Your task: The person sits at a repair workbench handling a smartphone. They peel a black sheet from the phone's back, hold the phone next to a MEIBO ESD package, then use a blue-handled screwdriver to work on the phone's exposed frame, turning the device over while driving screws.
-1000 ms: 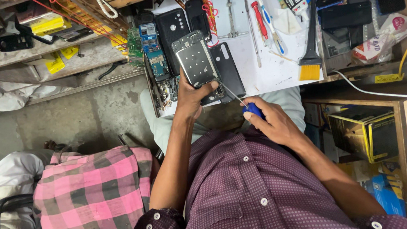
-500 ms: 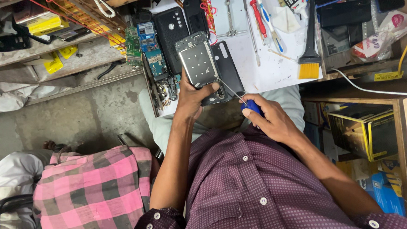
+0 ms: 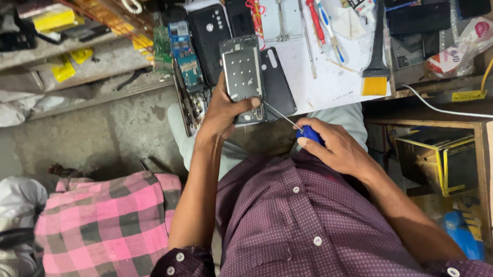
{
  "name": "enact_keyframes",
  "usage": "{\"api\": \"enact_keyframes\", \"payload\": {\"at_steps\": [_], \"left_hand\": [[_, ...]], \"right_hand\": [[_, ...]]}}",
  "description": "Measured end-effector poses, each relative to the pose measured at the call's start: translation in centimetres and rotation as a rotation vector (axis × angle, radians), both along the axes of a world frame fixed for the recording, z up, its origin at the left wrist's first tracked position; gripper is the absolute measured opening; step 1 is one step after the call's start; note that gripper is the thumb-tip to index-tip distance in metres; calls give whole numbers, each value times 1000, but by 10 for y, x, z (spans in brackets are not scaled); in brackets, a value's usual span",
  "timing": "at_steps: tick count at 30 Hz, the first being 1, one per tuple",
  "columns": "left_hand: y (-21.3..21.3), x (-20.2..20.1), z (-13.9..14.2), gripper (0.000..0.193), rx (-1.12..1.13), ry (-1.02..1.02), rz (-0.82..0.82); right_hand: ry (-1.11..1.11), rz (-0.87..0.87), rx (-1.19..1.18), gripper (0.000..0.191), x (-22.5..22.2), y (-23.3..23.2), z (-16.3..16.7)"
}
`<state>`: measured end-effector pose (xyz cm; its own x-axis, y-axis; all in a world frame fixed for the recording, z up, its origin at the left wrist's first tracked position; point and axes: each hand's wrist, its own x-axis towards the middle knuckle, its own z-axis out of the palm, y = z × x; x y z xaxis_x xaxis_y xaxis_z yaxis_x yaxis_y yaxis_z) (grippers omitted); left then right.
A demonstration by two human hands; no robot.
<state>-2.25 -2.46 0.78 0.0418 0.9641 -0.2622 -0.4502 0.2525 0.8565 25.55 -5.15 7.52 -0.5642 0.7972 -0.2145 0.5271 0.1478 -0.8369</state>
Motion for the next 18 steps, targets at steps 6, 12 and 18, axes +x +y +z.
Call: {"api": "enact_keyframes", "payload": {"at_steps": [6, 12, 18], "left_hand": [[5, -7, 6, 96, 58, -23, -47], [6, -10, 8, 104, 66, -61, -83], [5, -13, 8, 106, 0, -113, -114]], "right_hand": [[-82, 71, -10, 40, -2, 1, 7], [-91, 93, 9, 41, 0, 0, 9], [-116, 57, 24, 42, 1, 2, 9]]}}
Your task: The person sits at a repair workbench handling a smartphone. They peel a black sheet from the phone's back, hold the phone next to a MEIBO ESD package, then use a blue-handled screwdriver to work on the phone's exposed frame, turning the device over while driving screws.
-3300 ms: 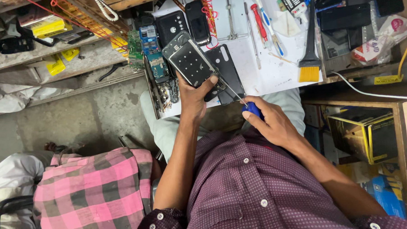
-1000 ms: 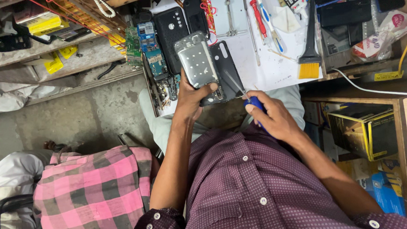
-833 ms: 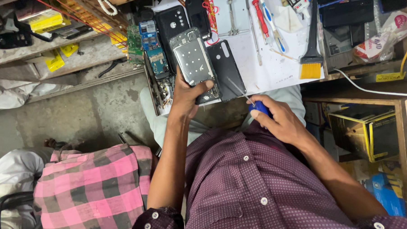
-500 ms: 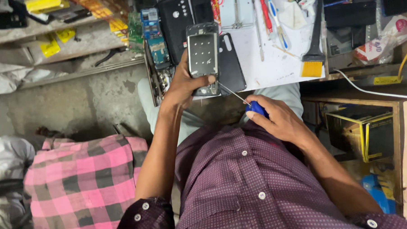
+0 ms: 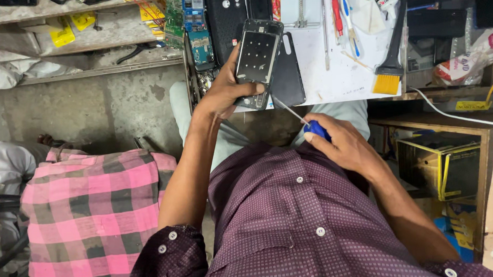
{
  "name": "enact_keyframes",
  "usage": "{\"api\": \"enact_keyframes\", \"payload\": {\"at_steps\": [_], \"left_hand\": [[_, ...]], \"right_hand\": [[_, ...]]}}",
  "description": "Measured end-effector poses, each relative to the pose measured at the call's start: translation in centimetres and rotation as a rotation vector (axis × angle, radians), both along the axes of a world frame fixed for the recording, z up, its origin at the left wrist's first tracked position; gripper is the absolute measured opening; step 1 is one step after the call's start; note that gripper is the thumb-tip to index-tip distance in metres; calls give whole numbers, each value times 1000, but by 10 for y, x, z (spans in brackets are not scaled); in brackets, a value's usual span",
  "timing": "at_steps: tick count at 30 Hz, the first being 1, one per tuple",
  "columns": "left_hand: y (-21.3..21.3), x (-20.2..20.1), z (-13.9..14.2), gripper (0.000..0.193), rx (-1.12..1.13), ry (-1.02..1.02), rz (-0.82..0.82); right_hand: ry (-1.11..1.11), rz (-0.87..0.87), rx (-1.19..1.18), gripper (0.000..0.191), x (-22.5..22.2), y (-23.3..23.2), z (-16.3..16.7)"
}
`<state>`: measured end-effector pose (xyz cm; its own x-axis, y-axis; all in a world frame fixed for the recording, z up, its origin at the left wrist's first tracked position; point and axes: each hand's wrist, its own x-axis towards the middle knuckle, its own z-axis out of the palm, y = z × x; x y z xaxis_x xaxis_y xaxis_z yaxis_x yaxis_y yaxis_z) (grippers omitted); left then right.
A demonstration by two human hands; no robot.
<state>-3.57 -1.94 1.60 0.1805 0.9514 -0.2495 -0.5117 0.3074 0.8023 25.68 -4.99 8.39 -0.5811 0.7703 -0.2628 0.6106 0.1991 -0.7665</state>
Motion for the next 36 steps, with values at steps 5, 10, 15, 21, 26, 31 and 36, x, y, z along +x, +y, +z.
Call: {"api": "enact_keyframes", "payload": {"at_steps": [5, 10, 15, 21, 26, 31, 36], "left_hand": [[-4, 1, -2, 107, 92, 31, -25], [-1, 2, -5, 108, 59, 8, -30], [-1, 2, -6, 109, 68, 9, -35], [-1, 1, -6, 109, 58, 28, -25], [-1, 1, -6, 110, 52, 33, -36], [5, 0, -3, 109, 101, 58, -53], [19, 0, 1, 112, 158, 93, -52]], "right_hand": [[-32, -5, -58, 42, 5, 2, 6], [3, 71, 0, 42, 4, 2, 6], [-3, 82, 4, 43, 3, 2, 5], [-44, 71, -37, 43, 3, 4, 6], [-7, 80, 1, 42, 3, 5, 5], [-4, 36, -22, 41, 6, 14, 8], [34, 87, 30, 38, 6, 18, 11]]}}
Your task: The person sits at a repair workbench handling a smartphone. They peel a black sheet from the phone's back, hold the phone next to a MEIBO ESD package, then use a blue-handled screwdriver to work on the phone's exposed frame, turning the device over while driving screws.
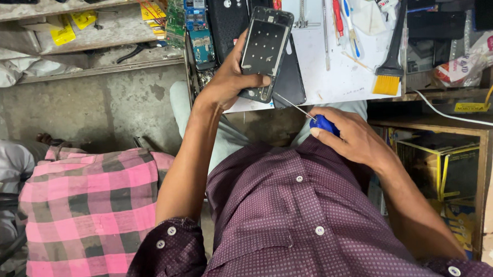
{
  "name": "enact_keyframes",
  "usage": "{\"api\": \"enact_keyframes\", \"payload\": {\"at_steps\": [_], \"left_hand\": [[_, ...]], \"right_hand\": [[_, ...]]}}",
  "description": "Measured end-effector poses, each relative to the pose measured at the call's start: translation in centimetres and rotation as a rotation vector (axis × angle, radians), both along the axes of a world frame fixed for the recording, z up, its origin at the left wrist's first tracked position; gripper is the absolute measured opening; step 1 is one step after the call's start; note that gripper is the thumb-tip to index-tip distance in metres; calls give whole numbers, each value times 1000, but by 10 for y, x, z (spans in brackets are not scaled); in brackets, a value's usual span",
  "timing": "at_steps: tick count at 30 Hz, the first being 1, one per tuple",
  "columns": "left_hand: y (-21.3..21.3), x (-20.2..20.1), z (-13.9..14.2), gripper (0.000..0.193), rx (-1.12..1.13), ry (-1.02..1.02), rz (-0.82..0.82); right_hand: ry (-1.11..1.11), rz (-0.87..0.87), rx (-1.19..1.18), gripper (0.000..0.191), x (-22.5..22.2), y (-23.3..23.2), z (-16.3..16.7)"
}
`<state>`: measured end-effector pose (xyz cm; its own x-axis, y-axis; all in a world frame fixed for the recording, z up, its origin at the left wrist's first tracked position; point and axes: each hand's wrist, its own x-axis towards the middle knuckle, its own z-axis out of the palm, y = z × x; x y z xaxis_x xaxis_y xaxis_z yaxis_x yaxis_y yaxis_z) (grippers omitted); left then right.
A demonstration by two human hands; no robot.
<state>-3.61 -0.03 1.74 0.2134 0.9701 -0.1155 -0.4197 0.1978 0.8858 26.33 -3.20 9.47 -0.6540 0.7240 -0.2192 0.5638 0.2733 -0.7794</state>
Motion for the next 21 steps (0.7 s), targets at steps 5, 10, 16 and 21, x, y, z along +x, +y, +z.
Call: {"api": "enact_keyframes", "payload": {"at_steps": [5, 10, 16, 21], "left_hand": [[7, 3, 1, 110, 1, -16, -22], [8, 4, 1, 110, -9, -8, -26], [5, 4, 1, 111, -9, -18, -17], [5, 4, 1, 111, -32, -34, -26]], "right_hand": [[-39, -17, -35, 39, 0, 2, 0], [-13, 0, 6, 40, 2, 3, -3], [-64, -32, -18, 40, 5, 7, -2], [-11, -21, 6, 41, 6, 5, -1]]}}
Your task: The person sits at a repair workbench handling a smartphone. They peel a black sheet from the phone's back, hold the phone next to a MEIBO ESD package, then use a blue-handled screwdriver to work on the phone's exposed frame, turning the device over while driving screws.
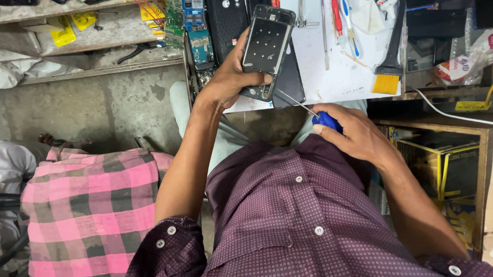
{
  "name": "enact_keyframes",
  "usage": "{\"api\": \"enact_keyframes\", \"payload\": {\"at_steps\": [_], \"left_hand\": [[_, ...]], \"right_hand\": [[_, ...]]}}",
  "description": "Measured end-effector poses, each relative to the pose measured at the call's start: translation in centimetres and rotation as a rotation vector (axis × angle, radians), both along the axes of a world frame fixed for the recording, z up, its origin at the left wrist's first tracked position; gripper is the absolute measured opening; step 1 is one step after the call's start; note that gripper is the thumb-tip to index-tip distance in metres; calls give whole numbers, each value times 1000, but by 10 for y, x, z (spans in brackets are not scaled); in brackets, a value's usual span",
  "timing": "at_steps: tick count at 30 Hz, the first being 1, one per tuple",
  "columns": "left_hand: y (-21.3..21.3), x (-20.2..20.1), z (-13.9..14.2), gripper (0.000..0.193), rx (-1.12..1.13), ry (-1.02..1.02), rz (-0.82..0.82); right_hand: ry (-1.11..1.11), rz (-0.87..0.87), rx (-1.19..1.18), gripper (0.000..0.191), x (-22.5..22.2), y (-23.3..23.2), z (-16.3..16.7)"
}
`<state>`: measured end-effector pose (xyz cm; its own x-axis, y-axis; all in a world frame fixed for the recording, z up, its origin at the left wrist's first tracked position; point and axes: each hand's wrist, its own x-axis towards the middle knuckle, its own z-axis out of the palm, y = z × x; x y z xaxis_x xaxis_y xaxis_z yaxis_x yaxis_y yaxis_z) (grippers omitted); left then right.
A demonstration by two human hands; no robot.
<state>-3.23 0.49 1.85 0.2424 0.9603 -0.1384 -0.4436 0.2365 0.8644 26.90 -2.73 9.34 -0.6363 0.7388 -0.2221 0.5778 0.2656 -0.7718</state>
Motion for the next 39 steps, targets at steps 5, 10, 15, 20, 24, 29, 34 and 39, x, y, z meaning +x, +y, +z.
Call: {"api": "enact_keyframes", "payload": {"at_steps": [5, 10, 15, 20, 24, 29, 34, 39], "left_hand": [[-1, 2, -1, 110, 25, 15, -4], [0, 1, -1, 110, 24, 8, 3], [-3, 1, 3, 110, 8, 12, -4], [-2, 1, 7, 110, -4, -1, -3], [-3, 2, 9, 111, -2, 18, 5], [-2, 4, 8, 109, 12, 0, -12], [-4, 2, 7, 109, -2, 15, -10], [-5, 4, 6, 110, -13, 17, -9]], "right_hand": [[-19, -3, -11, 41, -2, -1, -2], [22, 44, 24, 41, -1, -1, -5], [-37, -12, -11, 43, 4, 3, -7], [-37, 16, -12, 42, 5, 1, -8], [-11, 12, -13, 42, 4, 1, -5], [-25, 15, -24, 41, 1, 2, -2], [-13, 10, -17, 42, -1, 3, -1], [-12, -2, -37, 41, -1, 4, -4]]}}
